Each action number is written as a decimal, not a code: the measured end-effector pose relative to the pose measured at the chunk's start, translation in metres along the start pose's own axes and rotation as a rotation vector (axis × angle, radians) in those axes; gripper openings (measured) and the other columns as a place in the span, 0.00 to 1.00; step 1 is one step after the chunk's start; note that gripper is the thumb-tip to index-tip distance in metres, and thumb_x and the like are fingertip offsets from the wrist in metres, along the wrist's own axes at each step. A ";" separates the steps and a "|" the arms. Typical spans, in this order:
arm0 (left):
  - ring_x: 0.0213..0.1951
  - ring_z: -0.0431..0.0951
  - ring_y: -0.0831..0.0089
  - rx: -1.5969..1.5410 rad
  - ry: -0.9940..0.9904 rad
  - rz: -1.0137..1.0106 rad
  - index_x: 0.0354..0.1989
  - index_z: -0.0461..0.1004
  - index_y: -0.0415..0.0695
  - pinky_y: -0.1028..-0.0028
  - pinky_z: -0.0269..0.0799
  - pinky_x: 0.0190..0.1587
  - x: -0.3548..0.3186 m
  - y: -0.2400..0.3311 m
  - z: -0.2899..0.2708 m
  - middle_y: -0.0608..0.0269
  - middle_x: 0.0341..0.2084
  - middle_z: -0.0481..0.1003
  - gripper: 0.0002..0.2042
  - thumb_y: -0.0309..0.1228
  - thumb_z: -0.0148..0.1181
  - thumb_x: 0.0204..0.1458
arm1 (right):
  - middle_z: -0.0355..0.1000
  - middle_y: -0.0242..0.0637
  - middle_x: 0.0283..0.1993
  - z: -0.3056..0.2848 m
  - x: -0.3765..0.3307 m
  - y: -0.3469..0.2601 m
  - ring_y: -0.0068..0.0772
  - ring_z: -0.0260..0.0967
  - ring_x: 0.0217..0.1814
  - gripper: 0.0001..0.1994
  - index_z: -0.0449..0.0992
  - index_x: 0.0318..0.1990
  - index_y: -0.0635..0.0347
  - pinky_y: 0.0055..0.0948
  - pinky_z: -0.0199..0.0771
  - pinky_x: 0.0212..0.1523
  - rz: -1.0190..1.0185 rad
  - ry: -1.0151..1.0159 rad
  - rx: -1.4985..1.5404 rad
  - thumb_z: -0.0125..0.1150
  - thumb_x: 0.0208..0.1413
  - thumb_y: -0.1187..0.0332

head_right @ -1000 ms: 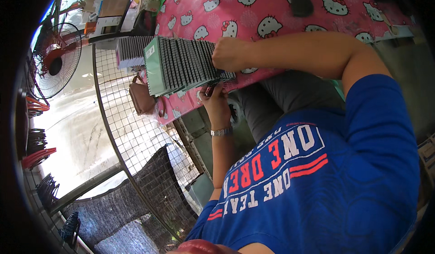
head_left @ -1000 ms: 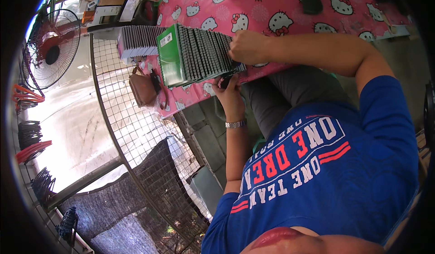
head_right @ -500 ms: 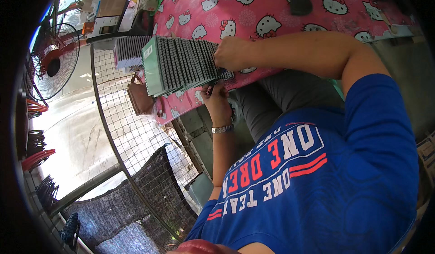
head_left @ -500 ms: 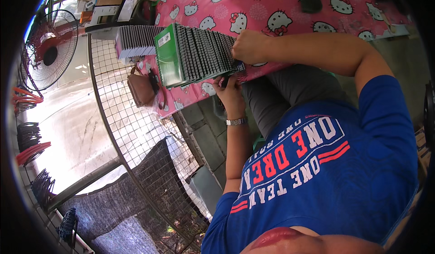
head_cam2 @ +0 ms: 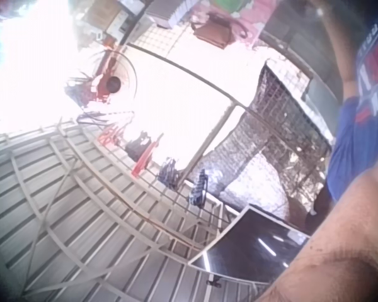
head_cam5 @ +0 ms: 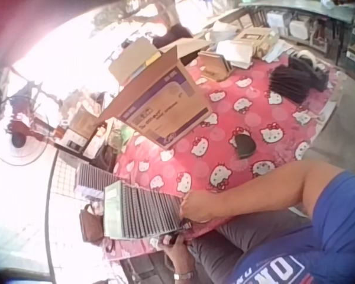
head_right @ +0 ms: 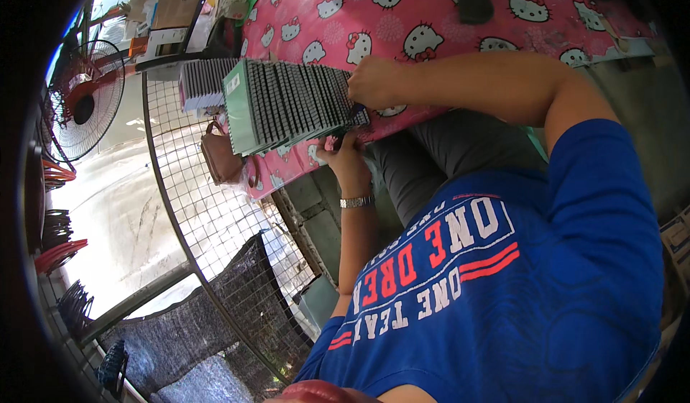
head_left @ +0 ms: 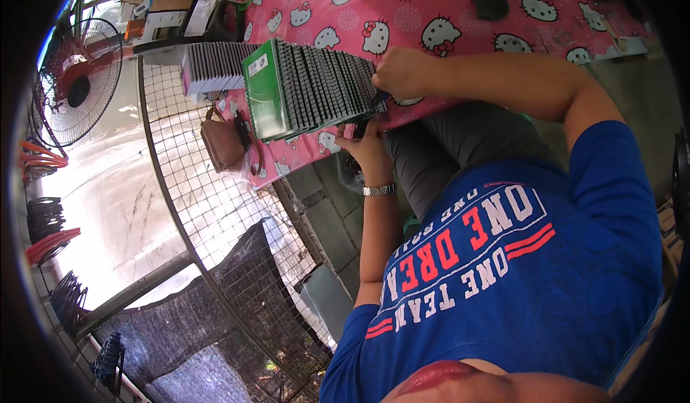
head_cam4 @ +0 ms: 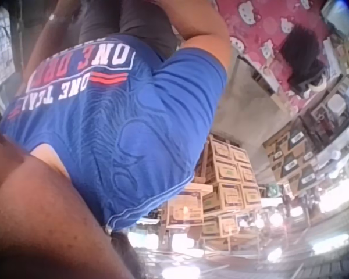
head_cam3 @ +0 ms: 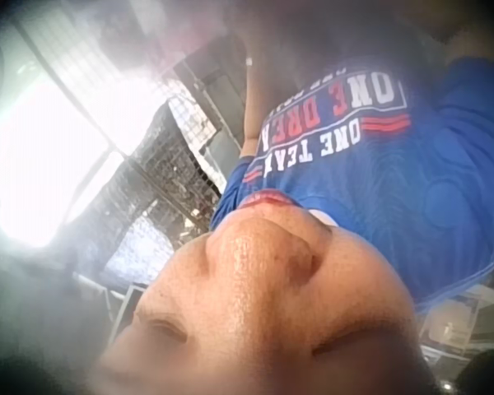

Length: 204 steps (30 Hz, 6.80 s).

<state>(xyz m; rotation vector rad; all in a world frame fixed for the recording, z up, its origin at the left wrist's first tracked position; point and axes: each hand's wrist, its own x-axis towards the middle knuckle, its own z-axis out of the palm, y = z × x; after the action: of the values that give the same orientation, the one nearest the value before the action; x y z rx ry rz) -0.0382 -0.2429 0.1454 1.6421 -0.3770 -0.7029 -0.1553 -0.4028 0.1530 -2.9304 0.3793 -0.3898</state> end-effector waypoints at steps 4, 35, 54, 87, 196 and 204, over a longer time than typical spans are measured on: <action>0.25 0.71 0.77 -0.072 0.006 -0.002 0.55 0.49 0.45 0.79 0.65 0.25 -0.003 -0.001 0.003 0.62 0.28 0.70 0.32 0.19 0.65 0.46 | 0.76 0.41 0.26 0.020 -0.003 0.010 0.41 0.77 0.33 0.07 0.77 0.24 0.60 0.39 0.75 0.38 -0.126 0.356 -0.076 0.55 0.47 0.68; 0.25 0.71 0.76 -0.101 0.005 -0.136 0.61 0.47 0.50 0.78 0.66 0.24 0.000 -0.023 0.003 0.60 0.33 0.71 0.36 0.17 0.63 0.47 | 0.76 0.40 0.25 0.021 0.003 -0.004 0.40 0.77 0.32 0.08 0.78 0.25 0.58 0.37 0.74 0.39 -0.063 -0.047 -0.021 0.55 0.48 0.67; 0.26 0.72 0.72 -0.094 0.021 -0.094 0.63 0.43 0.49 0.75 0.68 0.25 -0.001 -0.031 0.007 0.55 0.37 0.71 0.41 0.15 0.63 0.44 | 0.77 0.39 0.29 0.028 -0.010 0.006 0.39 0.77 0.35 0.08 0.80 0.28 0.56 0.39 0.73 0.38 0.069 -0.119 0.034 0.56 0.47 0.66; 0.26 0.72 0.72 0.151 0.120 0.037 0.67 0.39 0.51 0.73 0.72 0.24 0.016 -0.072 0.009 0.51 0.43 0.69 0.48 0.18 0.68 0.42 | 0.77 0.34 0.26 0.059 -0.005 -0.009 0.35 0.75 0.32 0.08 0.79 0.23 0.54 0.35 0.68 0.40 -0.008 0.080 -0.133 0.55 0.47 0.66; 0.72 0.46 0.51 1.060 -0.836 0.725 0.53 0.62 0.50 0.46 0.42 0.68 0.067 0.229 0.005 0.54 0.70 0.52 0.32 0.25 0.65 0.33 | 0.72 0.43 0.45 -0.047 0.013 -0.061 0.45 0.71 0.45 0.19 0.73 0.47 0.60 0.37 0.69 0.45 0.153 0.108 1.476 0.62 0.55 0.57; 0.72 0.42 0.42 1.236 -0.774 0.825 0.58 0.57 0.52 0.40 0.41 0.67 0.063 0.228 0.009 0.51 0.71 0.49 0.39 0.26 0.67 0.31 | 0.72 0.44 0.42 -0.045 0.013 -0.051 0.48 0.71 0.47 0.18 0.73 0.47 0.63 0.38 0.70 0.48 -0.014 0.542 0.854 0.63 0.52 0.63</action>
<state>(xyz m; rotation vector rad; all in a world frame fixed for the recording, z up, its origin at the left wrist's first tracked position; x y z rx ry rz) 0.0359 -0.3335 0.3509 1.9417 -2.2405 -0.4043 -0.1435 -0.3635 0.2087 -1.9675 0.1786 -1.0462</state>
